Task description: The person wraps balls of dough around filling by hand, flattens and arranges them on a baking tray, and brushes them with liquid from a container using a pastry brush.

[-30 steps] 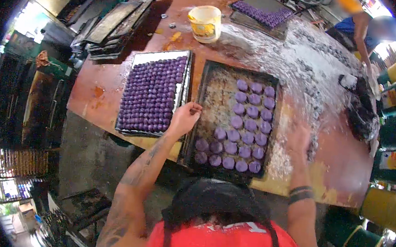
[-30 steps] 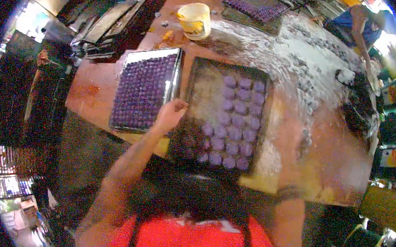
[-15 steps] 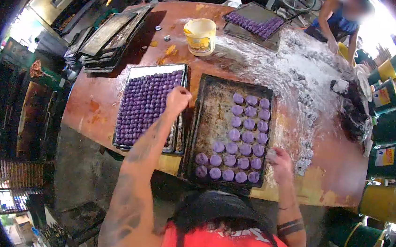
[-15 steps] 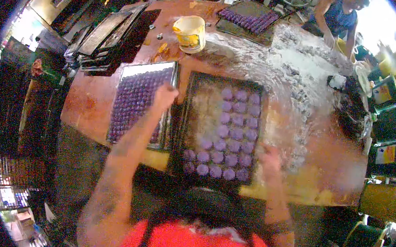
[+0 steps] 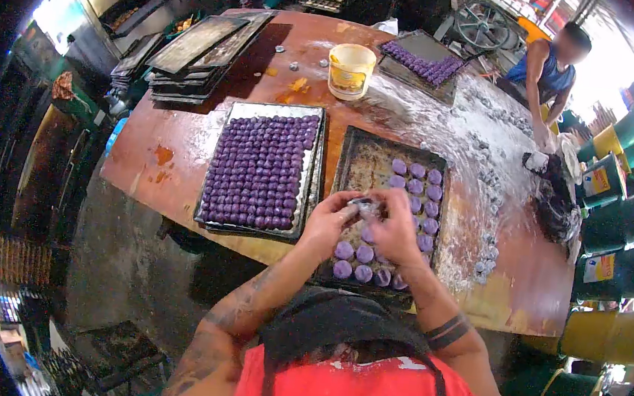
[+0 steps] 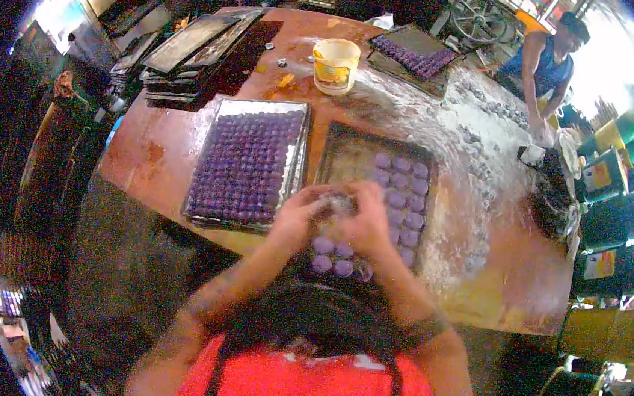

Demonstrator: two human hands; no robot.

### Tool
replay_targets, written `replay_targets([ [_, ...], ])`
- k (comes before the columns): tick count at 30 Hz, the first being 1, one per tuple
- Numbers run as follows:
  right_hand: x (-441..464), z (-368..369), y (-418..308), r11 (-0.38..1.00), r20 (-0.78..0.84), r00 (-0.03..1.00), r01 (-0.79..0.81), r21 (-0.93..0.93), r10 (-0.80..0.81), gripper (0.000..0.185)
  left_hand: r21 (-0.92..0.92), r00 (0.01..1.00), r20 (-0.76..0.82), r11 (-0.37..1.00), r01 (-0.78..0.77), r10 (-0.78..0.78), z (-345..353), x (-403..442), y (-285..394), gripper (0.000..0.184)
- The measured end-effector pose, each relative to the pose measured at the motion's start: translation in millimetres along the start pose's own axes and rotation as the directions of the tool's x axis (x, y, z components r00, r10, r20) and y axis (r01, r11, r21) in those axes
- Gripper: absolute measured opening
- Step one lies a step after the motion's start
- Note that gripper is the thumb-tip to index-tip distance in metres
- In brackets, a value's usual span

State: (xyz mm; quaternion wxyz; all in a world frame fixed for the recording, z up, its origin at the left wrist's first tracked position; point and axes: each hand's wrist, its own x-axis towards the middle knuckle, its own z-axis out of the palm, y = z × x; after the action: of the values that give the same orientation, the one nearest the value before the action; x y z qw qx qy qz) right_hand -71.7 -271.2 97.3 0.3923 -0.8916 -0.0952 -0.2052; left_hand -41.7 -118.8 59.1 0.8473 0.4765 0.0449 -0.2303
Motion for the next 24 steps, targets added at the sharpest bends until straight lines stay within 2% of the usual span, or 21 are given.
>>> replay_targets([
  [1, -0.6, -0.3, 16.6, 0.999, 0.033, 0.998, -0.049, 0.022, 0.049, 0.033, 0.092, 0.999, 0.038, 0.996, -0.003, -0.001, -0.2, -1.7, 6.1, 0.033],
  [2, -1.3, -1.0, 24.7, 0.972, 0.127, 0.980, -0.174, 0.157, 0.154, 0.030, 0.099, 0.999, 0.031, 0.995, -0.025, 0.022, 2.2, -0.3, 10.1, 0.033],
  [4, -6.0, -3.5, 36.1, 0.815, 0.331, 0.887, -0.438, 0.379, 0.323, 0.024, 0.128, 0.998, 0.031, 0.990, -0.061, 0.057, 11.5, 1.6, 18.8, 0.032],
  [5, -4.9, -3.2, 45.7, 0.758, 0.310, 0.897, -0.434, 0.486, 0.314, 0.019, 0.012, 0.999, 0.044, 1.000, -0.027, 0.026, 18.2, -0.5, 23.8, 0.029],
  [6, -2.7, -6.9, 38.1, 0.595, 0.277, 0.877, -0.471, 0.652, 0.392, 0.019, -0.048, 0.997, 0.072, 0.999, 0.004, -0.001, 24.7, -0.1, 25.3, 0.030],
  [8, 4.8, -10.4, 12.9, 0.197, 0.265, 0.804, -0.422, 0.885, 0.533, 0.021, -0.172, 0.992, 0.120, 0.983, 0.067, -0.047, 35.8, 4.1, 25.8, 0.030],
  [9, 4.1, -7.0, 8.4, 0.235, 0.239, 0.811, -0.413, 0.880, 0.534, 0.027, -0.058, 0.991, 0.130, 0.998, -0.010, 0.017, 36.4, 9.8, 27.6, 0.027],
  [12, 9.1, -13.4, -12.7, 0.493, 0.059, 0.879, -0.320, 0.809, 0.474, 0.032, 0.251, 0.976, 0.042, 0.943, -0.219, 0.216, 44.8, 13.6, 31.9, 0.016],
  [13, 11.8, -27.9, -18.1, 0.428, 0.095, 0.863, -0.339, 0.838, 0.497, 0.029, 0.447, 0.901, 0.136, 0.786, -0.427, 0.412, 43.0, 16.4, 20.4, 0.013],
  [14, 14.2, -32.7, -19.4, 0.694, -0.044, 0.892, -0.318, 0.646, 0.450, 0.026, 0.341, 0.890, 0.121, 0.823, -0.454, 0.441, 44.9, 16.6, 7.4, 0.013],
  [15, 16.1, -35.7, -19.9, 0.882, -0.159, 0.919, -0.279, 0.380, 0.360, 0.023, 0.232, 0.879, 0.100, 0.848, -0.476, 0.466, 56.2, 8.7, 6.7, 0.013],
  [16, 17.5, -37.6, -19.2, 0.972, -0.239, 0.942, -0.225, 0.071, 0.235, 0.020, 0.121, 0.868, 0.077, 0.860, -0.496, 0.490, 63.4, 3.2, 8.7, 0.013],
  [17, 16.8, -38.5, -12.4, 0.993, -0.234, 0.971, -0.077, -0.090, 0.054, 0.019, -0.019, 0.935, 0.076, 0.938, -0.346, 0.347, 61.6, 5.4, 17.2, 0.018],
  [19, 13.0, -35.0, -0.5, 0.992, -0.178, 0.981, 0.050, -0.120, -0.071, 0.025, -0.145, 0.992, 0.111, 0.988, -0.048, 0.065, 53.8, 19.8, 32.8, 0.020],
  [20, 11.6, -35.3, 3.2, 0.985, -0.145, 0.980, 0.115, -0.132, -0.134, 0.028, -0.206, 0.987, 0.139, 0.973, 0.104, -0.076, 50.3, 22.3, 36.7, 0.022],
  [21, 13.4, -43.2, 1.0, 0.958, -0.063, 0.988, 0.121, -0.259, -0.142, 0.038, -0.178, 0.989, 0.128, 0.979, 0.096, -0.073, 48.0, 20.6, 38.4, 0.023],
  [24, 24.3, -50.3, -19.2, 0.987, -0.044, 0.990, 0.132, -0.091, -0.137, 0.037, -0.084, 0.992, 0.099, 0.993, 0.082, -0.074, 46.8, 15.5, 45.6, 0.029],
])
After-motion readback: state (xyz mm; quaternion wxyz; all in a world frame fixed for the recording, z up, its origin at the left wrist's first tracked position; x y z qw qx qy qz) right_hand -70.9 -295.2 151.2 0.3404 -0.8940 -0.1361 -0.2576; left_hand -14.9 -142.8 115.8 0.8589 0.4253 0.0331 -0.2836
